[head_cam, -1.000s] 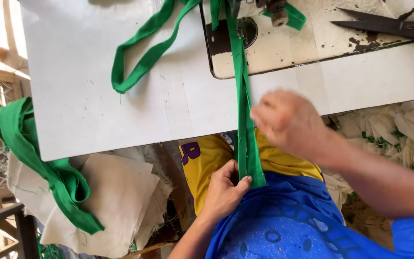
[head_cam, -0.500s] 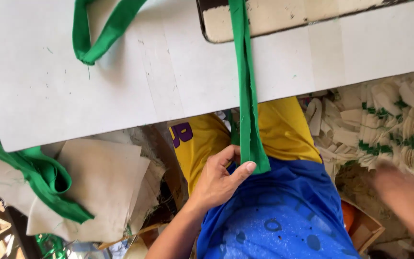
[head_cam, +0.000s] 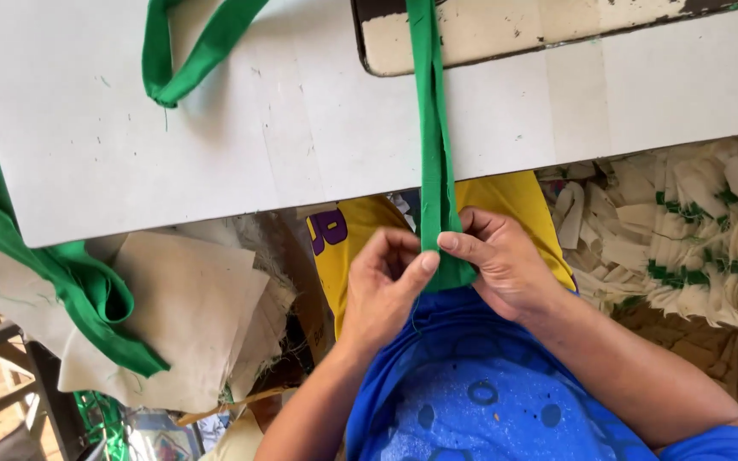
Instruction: Sewing green fabric strips using an industrial sewing machine.
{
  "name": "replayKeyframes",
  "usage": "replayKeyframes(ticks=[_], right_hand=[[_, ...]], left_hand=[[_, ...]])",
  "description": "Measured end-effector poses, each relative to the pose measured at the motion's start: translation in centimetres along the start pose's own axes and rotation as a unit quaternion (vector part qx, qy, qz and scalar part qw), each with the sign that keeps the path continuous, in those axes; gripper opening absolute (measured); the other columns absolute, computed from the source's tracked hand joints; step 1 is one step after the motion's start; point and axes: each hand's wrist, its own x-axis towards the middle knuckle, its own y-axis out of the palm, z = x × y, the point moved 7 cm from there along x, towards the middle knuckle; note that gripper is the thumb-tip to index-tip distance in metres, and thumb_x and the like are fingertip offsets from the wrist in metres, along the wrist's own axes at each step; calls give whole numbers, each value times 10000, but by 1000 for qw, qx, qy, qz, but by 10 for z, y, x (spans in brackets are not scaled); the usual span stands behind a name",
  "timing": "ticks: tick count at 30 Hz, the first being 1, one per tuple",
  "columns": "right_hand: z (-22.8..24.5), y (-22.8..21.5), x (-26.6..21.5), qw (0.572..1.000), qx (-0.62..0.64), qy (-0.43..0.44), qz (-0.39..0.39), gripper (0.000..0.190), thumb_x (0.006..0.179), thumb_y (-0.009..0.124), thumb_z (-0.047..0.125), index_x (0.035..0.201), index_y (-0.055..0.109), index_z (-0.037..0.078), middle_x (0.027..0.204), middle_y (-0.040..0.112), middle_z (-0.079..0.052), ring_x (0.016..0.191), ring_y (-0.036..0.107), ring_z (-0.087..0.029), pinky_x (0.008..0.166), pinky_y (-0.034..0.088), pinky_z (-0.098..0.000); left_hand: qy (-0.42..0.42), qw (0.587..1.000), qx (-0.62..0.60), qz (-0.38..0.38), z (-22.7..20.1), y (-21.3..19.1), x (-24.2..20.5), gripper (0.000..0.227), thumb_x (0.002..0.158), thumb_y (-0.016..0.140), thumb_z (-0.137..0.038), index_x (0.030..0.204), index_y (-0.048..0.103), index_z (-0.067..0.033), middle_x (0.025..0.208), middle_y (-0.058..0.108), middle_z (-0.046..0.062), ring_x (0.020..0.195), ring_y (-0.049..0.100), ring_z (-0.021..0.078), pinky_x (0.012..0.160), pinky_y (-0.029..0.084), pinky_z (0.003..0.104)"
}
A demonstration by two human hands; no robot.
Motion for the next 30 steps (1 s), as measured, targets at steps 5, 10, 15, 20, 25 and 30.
replayKeyframes(ticks=[5,10,15,20,25,30], right_hand=[[21,21,-16,994,92,58,-19,140,1019,636,167,966,663,40,800,676,-43,765,707,-170,776,618,-364],[5,1,-13,993,99,59,-7,97,978,669,69,1007,648,-22,831,650,-61,778,685,-184,805,599,-384],[12,12,-8,999,-2,33,24,138,872,790,16,874,653,-4,737,649,-45,691,653,-123,656,567,-267],[12,-9,-4,996,-85,-16,12,136,901,783,44,818,689,-9,643,588,-5,608,580,-57,573,490,-188],[30,-1,-15,990,-125,-58,5,100,885,779,20,836,719,-45,601,587,-41,586,582,-61,541,456,-171],[27,-1,-19,993,-99,-60,-19,144,792,836,-22,806,692,-32,642,600,-53,535,513,-48,492,434,-159]], left_hand=[[-23,999,-31,16,-5,4,16,272,786,903,-174,900,696,-41,645,629,39,588,550,58,514,446,191],[-32,999,4,25,-12,4,14,243,772,919,-189,813,715,-63,595,624,29,548,546,52,482,449,179],[-47,999,3,1,-11,-4,10,212,804,892,-185,792,742,-35,541,599,27,551,499,30,493,400,165],[-23,999,46,4,-21,-10,2,158,899,809,-203,813,785,-73,514,564,0,543,465,21,486,393,169],[22,992,120,15,-41,-7,-3,120,916,787,-197,842,823,-110,463,570,15,488,467,36,470,404,179],[-5,1000,-10,-13,-22,-5,-3,206,750,911,-47,813,737,42,545,627,86,575,517,45,520,458,193]])
